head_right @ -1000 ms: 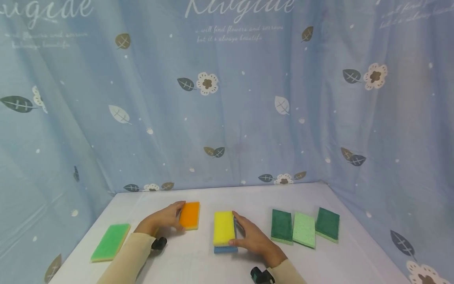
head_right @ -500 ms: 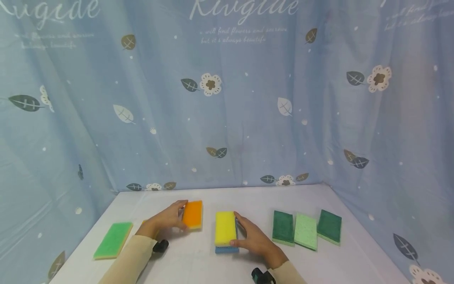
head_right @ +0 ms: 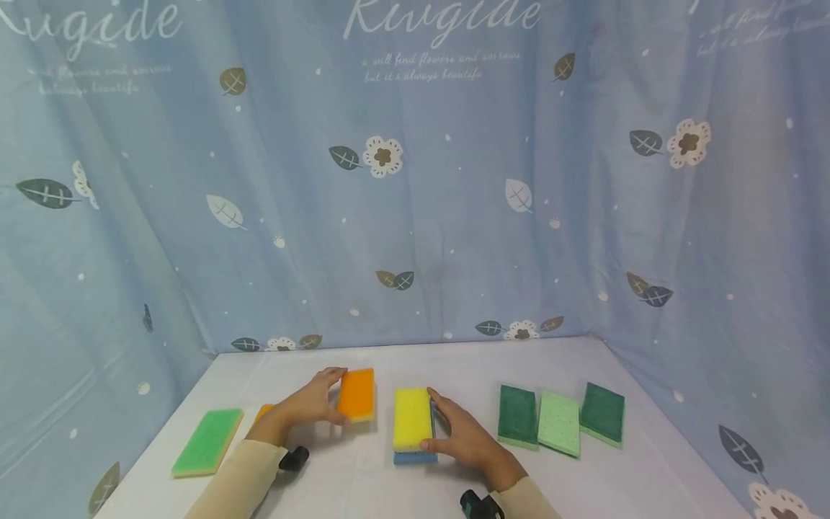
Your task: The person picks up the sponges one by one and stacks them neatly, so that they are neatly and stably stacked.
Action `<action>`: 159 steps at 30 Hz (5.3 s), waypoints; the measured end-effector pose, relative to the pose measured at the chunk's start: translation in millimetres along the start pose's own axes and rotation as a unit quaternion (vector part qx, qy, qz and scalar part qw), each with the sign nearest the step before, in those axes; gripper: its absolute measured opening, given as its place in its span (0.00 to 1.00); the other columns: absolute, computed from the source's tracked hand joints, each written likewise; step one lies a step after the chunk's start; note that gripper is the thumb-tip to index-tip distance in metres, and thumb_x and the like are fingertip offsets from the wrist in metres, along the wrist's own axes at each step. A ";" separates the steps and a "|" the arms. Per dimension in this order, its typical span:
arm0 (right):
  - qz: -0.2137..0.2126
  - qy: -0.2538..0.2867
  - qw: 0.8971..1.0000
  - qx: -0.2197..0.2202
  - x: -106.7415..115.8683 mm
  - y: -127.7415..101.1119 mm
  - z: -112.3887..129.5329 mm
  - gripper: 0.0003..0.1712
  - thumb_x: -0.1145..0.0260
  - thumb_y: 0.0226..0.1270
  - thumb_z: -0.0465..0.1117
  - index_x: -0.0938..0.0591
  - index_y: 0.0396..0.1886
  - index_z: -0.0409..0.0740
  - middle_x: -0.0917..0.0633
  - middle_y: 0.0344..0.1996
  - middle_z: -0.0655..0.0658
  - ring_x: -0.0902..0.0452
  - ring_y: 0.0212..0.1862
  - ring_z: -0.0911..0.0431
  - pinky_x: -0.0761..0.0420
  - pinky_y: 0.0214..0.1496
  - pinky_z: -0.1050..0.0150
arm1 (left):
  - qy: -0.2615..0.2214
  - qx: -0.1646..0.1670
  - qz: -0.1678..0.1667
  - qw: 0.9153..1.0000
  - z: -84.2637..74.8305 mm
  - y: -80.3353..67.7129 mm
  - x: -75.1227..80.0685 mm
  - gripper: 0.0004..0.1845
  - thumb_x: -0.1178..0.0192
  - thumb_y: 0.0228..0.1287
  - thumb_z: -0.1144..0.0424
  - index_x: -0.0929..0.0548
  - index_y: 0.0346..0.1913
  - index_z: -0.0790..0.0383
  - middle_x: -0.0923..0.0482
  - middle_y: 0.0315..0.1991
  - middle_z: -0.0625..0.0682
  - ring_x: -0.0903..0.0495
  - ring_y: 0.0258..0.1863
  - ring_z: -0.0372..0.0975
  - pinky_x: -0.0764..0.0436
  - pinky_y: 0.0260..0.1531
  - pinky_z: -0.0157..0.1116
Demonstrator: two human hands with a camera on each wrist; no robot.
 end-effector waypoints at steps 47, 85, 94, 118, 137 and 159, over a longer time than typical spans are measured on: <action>-0.001 0.003 1.000 0.005 2.2 -1.0 -0.2 0.55 0.28 0.57 0.59 0.45 0.78 0.51 0.42 0.74 0.47 0.47 0.73 0.45 0.44 0.69 0.38 | 0.055 -0.079 0.009 0.995 -82.2 -13.5 -9.2 0.61 0.33 0.41 0.26 0.38 0.73 0.61 0.41 0.70 0.53 0.40 0.68 0.46 0.31 0.61 0.50; -0.003 0.067 0.997 0.040 5.9 -1.8 0.5 0.56 0.28 0.58 0.56 0.49 0.79 0.48 0.42 0.74 0.45 0.47 0.73 0.42 0.46 0.66 0.32 | 0.074 -0.126 0.005 0.989 -106.4 1.1 -30.5 0.61 0.37 0.41 0.22 0.35 0.71 0.62 0.35 0.66 0.50 0.37 0.64 0.43 0.28 0.59 0.49; -0.003 0.096 0.994 0.058 6.3 -4.3 0.5 0.52 0.33 0.61 0.61 0.49 0.79 0.60 0.45 0.75 0.48 0.49 0.73 0.41 0.50 0.64 0.28 | 0.074 -0.117 0.007 0.990 -106.8 2.7 -35.0 0.62 0.38 0.39 0.20 0.35 0.72 0.61 0.37 0.68 0.50 0.37 0.65 0.42 0.28 0.59 0.47; -0.011 0.095 0.995 0.028 5.5 -4.2 0.2 0.51 0.29 0.60 0.55 0.47 0.78 0.65 0.44 0.75 0.52 0.49 0.73 0.44 0.50 0.66 0.30 | 0.084 -0.120 0.010 0.989 -106.2 4.7 -40.2 0.62 0.41 0.41 0.19 0.36 0.73 0.61 0.39 0.69 0.52 0.38 0.66 0.45 0.28 0.59 0.49; -0.081 0.088 0.993 0.009 19.9 1.2 8.3 0.34 0.38 0.72 0.50 0.33 0.72 0.42 0.26 0.63 0.43 0.30 0.63 0.46 0.31 0.63 0.45 | 0.059 -0.095 0.030 0.993 -101.7 -0.5 -39.7 0.66 0.38 0.39 0.21 0.44 0.76 0.58 0.46 0.74 0.54 0.44 0.71 0.47 0.32 0.61 0.53; -0.104 0.033 0.993 -0.054 34.1 17.7 39.7 0.30 0.26 0.59 0.50 0.20 0.57 0.40 0.19 0.36 0.51 0.24 0.38 0.54 0.20 0.38 0.61 | -0.041 -0.057 0.028 0.997 -84.6 -7.1 -53.4 0.65 0.28 0.39 0.30 0.47 0.77 0.57 0.48 0.74 0.57 0.41 0.69 0.50 0.33 0.61 0.56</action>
Point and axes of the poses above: each hand's wrist, its own y-axis towards the middle knuckle, its own x-axis out of the back of the hand, z = x × y, the point moved 5 cm from there along y, towards the middle knuckle
